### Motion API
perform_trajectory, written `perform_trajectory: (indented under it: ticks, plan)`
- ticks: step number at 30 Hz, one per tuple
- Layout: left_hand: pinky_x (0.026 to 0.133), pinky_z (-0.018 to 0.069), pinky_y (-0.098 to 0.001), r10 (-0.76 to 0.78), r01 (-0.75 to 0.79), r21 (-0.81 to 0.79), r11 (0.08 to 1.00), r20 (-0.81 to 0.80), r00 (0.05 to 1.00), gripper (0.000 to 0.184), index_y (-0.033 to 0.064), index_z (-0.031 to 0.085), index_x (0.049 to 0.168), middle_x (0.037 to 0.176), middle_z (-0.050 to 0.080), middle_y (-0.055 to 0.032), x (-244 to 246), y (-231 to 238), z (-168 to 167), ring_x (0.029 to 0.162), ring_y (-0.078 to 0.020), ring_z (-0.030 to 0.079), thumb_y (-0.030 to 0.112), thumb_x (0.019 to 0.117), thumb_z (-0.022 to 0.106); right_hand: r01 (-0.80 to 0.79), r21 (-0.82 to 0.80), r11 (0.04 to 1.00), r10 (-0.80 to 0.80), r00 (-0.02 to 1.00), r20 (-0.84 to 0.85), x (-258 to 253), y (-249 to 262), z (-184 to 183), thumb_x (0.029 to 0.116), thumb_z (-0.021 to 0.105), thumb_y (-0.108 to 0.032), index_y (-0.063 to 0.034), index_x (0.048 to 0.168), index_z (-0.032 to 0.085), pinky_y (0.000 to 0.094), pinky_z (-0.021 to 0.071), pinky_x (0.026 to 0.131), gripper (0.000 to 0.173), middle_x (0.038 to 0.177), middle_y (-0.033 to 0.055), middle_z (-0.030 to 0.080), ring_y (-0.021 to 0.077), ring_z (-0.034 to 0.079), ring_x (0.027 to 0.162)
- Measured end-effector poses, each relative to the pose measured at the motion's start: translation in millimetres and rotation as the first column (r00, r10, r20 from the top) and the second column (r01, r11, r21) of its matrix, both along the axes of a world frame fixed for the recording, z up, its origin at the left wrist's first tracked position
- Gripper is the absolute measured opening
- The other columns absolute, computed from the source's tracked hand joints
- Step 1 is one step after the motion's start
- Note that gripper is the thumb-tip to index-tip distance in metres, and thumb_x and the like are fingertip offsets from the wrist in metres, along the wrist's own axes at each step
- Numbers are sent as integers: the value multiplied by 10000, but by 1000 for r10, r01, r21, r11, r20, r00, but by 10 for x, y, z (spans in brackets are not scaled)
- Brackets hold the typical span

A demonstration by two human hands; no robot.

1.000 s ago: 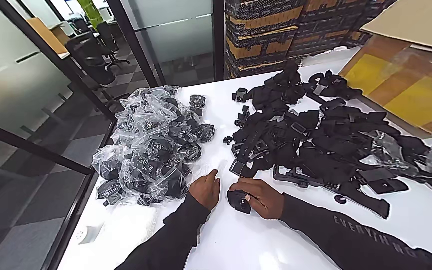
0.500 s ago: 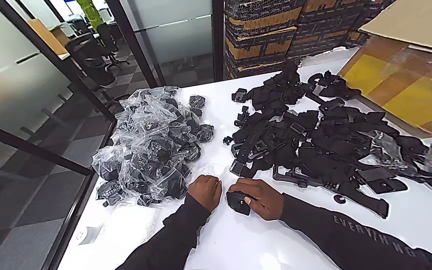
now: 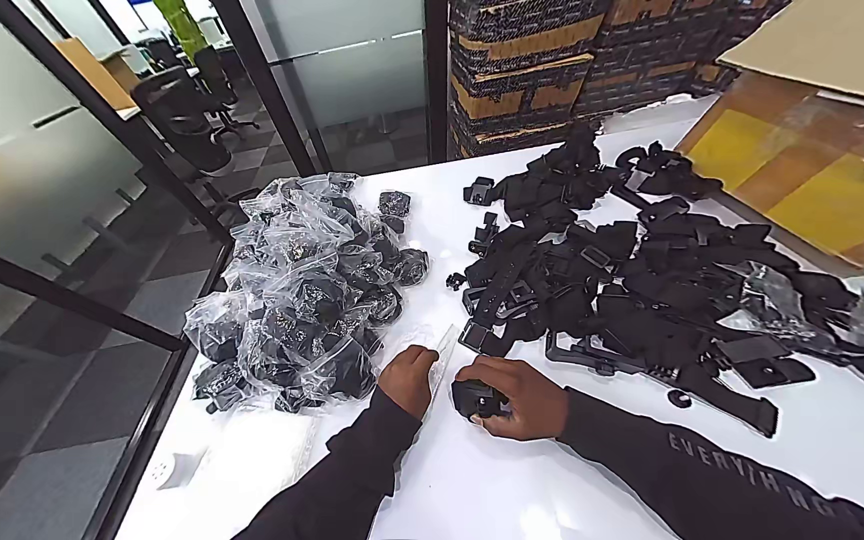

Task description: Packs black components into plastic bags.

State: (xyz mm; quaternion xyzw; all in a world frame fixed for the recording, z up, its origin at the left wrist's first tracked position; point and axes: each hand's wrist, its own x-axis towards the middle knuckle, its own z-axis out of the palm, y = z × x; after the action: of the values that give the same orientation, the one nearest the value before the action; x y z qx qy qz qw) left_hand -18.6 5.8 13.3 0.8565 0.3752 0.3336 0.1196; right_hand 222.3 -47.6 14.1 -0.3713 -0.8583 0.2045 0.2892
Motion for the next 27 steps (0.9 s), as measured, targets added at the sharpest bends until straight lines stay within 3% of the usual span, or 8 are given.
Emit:
perform_trajectory:
  ticks: [5, 10, 15, 21, 27]
  plan:
    - [861, 622, -424, 20, -24, 53, 998, 71, 997, 189, -17, 746, 998, 1012, 752, -166, 19, 17, -46, 950, -279, 751, -16, 913, 578, 6, -6, 1000, -6, 1000, -3, 4, 2, -1, 854, 758, -419, -142, 1322, 624, 395, 584, 787, 560, 1048, 91, 669, 205, 671, 934]
    - [718, 634, -369, 46, -53, 46, 998, 142, 989, 147, -9, 748, 980, 880, 755, -114, 21, 10, -57, 749, -198, 738, 49, 907, 634, 23, -9, 1000, -23, 1000, -20, -3, -1, -21, 841, 763, -404, -146, 1305, 628, 390, 588, 776, 548, 1054, 86, 670, 191, 676, 928]
    - [684, 627, -314, 40, -53, 52, 997, 228, 973, 106, 38, 736, 939, 820, 752, -50, 29, -6, -43, 719, -127, 728, 121, 898, 687, 32, -66, 997, -37, 996, -80, -3, 15, 9, 845, 755, -363, -82, 1202, 647, 355, 589, 886, 467, 1335, 123, 611, 178, 648, 1152]
    - [721, 619, -263, -53, -3, 166, 986, 328, 943, 67, 44, 726, 897, 833, 752, -42, 59, -26, -67, 758, -99, 720, 106, 888, 704, 43, -53, 998, -49, 991, -123, -4, 3, -19, 818, 782, -334, -75, 1250, 601, 348, 598, 825, 535, 1136, 100, 689, 155, 693, 976]
    - [733, 617, -277, -5, -71, 223, 972, 323, 946, 61, 60, 718, 879, 842, 746, -45, 61, -60, -29, 783, -119, 718, 115, 880, 692, -77, 10, 997, 77, 960, -268, -17, 0, -45, 841, 770, -296, -53, 1166, 639, 342, 577, 919, 427, 1167, 122, 678, 185, 666, 1094]
